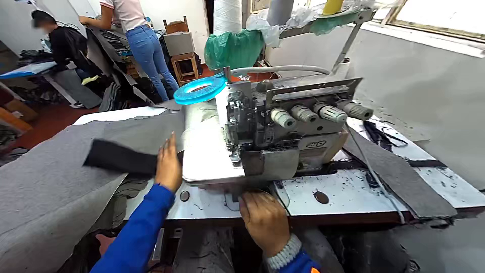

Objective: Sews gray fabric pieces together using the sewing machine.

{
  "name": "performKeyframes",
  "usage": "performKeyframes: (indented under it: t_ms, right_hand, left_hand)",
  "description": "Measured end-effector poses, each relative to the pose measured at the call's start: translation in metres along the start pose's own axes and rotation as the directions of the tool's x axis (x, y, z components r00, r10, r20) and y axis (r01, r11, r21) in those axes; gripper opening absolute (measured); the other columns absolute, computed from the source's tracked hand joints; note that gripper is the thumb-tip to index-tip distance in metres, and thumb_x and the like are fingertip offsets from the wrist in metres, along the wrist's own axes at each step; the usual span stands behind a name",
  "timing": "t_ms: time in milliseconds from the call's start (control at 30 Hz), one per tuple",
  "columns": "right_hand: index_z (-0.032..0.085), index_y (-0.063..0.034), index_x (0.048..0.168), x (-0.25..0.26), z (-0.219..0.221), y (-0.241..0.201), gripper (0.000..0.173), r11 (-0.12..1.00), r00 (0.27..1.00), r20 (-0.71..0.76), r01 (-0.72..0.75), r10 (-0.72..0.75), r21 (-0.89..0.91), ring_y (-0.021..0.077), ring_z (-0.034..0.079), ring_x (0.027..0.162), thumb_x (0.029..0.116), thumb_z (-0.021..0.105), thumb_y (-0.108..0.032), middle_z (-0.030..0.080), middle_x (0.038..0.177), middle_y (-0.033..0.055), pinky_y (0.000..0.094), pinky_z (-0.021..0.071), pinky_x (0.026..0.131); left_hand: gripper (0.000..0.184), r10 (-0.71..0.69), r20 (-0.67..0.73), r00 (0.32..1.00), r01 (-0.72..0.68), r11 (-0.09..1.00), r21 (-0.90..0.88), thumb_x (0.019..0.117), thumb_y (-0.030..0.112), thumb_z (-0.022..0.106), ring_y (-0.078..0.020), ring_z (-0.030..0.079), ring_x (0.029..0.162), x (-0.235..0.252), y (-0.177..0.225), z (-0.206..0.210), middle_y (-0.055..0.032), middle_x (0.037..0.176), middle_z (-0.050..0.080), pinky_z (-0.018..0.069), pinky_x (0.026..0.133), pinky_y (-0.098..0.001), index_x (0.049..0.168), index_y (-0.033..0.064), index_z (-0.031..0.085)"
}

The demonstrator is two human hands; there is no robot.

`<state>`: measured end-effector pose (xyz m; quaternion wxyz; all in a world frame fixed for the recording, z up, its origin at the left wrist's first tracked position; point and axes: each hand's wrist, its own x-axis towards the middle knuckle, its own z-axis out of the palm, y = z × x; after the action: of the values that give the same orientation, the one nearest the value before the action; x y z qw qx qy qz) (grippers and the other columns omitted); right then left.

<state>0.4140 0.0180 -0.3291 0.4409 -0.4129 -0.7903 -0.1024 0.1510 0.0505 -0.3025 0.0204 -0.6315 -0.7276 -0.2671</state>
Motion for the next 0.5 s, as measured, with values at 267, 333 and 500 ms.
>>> performKeyframes:
  t_ms: [267,333,500]
  right_hand:
    - [0.073,0.0029,0.081,-0.019,0.001,0.002,0.036,0.997,0.991,0.112,0.073,-0.068,-0.040,0.0357,0.071,0.065,0.0965,0.049,-0.019,0.070,0.071,0.0184,0.0474,0.0544,0.055]
    - [0.072,0.0016,0.079,-0.020,-0.001,0.002,0.036,0.997,0.990,0.123,0.067,-0.062,-0.034,0.0356,0.071,0.065,0.0971,0.049,-0.019,0.069,0.070,0.0180,0.0478,0.0541,0.055]
    - [0.071,0.0040,0.079,-0.021,-0.002,0.003,0.038,0.998,0.987,0.152,0.056,-0.054,-0.010,0.0387,0.071,0.066,0.0980,0.048,-0.019,0.069,0.070,0.0205,0.0497,0.0537,0.057]
  left_hand:
    - [0.075,-0.031,0.162,0.986,-0.036,0.918,0.394,0.0877,0.009,0.073,-0.0441,0.022,0.155,-0.021,0.031,-0.056,-0.0208,0.163,0.036,0.0109,0.121,-0.0706,0.155,-0.0002,0.041]
    - [0.079,-0.039,0.025,0.999,0.019,0.842,0.540,0.0782,0.007,0.081,-0.0472,0.033,0.149,-0.070,0.020,-0.106,-0.0201,0.158,0.044,0.0230,0.115,-0.0749,0.151,0.0037,0.050]
    - [0.018,-0.062,-0.218,0.974,0.184,0.775,0.605,0.0965,0.012,0.066,-0.0436,0.073,0.092,-0.149,-0.009,-0.228,-0.0210,0.099,0.075,0.0576,0.077,-0.0626,0.109,0.0029,0.076]
